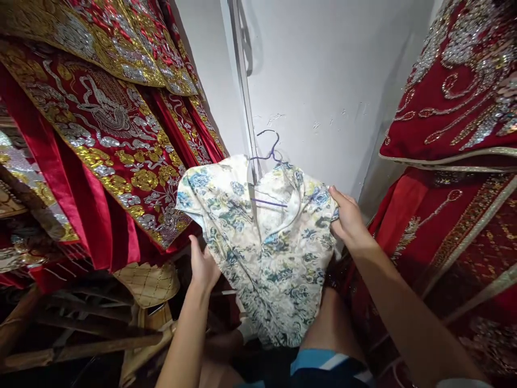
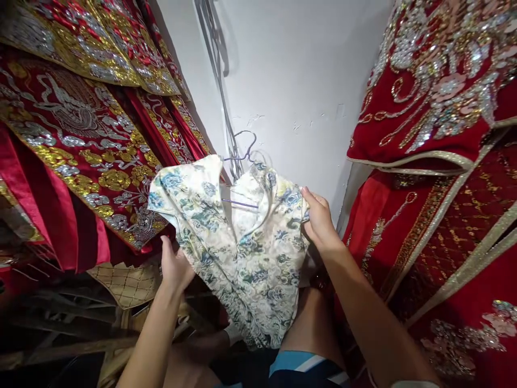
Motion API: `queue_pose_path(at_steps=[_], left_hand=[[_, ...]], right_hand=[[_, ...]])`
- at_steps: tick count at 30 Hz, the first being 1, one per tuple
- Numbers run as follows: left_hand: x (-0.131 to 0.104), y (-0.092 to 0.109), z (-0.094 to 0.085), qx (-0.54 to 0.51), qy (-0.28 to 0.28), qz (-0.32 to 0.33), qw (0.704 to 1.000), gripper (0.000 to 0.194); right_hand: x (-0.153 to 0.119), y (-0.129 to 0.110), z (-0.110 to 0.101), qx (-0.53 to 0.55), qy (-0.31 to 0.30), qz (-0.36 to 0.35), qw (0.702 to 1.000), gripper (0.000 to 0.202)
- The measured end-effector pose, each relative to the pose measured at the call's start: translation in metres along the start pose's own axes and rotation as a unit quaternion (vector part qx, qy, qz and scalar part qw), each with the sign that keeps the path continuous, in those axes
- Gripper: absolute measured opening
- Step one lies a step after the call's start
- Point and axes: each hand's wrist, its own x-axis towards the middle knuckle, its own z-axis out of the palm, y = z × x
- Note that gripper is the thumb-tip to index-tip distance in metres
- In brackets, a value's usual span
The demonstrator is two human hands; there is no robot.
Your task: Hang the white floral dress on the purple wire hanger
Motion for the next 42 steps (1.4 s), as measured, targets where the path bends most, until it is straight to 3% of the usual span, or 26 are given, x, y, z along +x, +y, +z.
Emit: queue_pose_path(at_steps=[4,6,10,16,19,23,24,25,28,30,33,37,42], left_hand=[[-0.008,-0.035,-0.022,0.067,0.086,0.016,0.994,0.052],[-0.017,-0.055,-0.029,0.109,0.100,0.006,0.989,0.050],[-0.035,-0.081,-0.041,0.130,0.068,-0.014,0.989,0.056],[-0.049,-0.102,-0.050,0.167,0.056,-0.022,0.984,0.062],[-0.057,-0.111,-0.048,0.175,0.061,-0.019,0.982,0.062],[-0.069,-0.114,-0.034,0.174,0.080,-0.061,0.980,0.060],[-0.072,-0.114,-0.029,0.176,0.090,-0.074,0.977,0.062],[-0.074,-0.113,-0.025,0.179,0.097,-0.082,0.976,0.063],[-0.077,-0.112,-0.016,0.177,0.080,-0.076,0.978,0.063],[-0.078,-0.111,-0.013,0.165,0.062,-0.071,0.982,0.063],[-0.080,-0.110,-0.015,0.141,0.051,-0.074,0.986,0.069],[-0.081,-0.109,-0.019,0.129,0.049,-0.078,0.987,0.078],[-0.077,-0.117,-0.019,0.152,0.037,-0.065,0.986,0.064]], right_hand=[[0.001,0.013,0.011,-0.047,-0.015,0.002,0.999,0.039],[-0.005,0.019,0.008,-0.077,-0.031,0.010,0.997,0.037],[-0.017,0.030,-0.015,-0.115,-0.039,-0.009,0.993,0.039],[-0.030,0.057,-0.047,-0.082,0.064,-0.001,0.995,0.047],[-0.056,0.076,-0.058,-0.071,0.112,0.034,0.991,0.046],[-0.121,0.109,-0.060,-0.154,0.221,0.018,0.963,0.032],[-0.138,0.117,-0.055,-0.168,0.221,0.019,0.960,0.028],[-0.154,0.124,-0.049,-0.173,0.174,0.043,0.968,0.028],[-0.179,0.138,-0.021,-0.162,-0.070,0.167,0.970,0.038],[-0.180,0.140,-0.002,-0.172,-0.155,0.187,0.955,0.042],[-0.176,0.136,0.013,-0.206,-0.163,0.151,0.953,0.048],[-0.176,0.128,0.010,-0.214,-0.182,0.143,0.949,0.048],[-0.176,0.118,-0.001,-0.224,-0.198,0.152,0.942,0.049]])
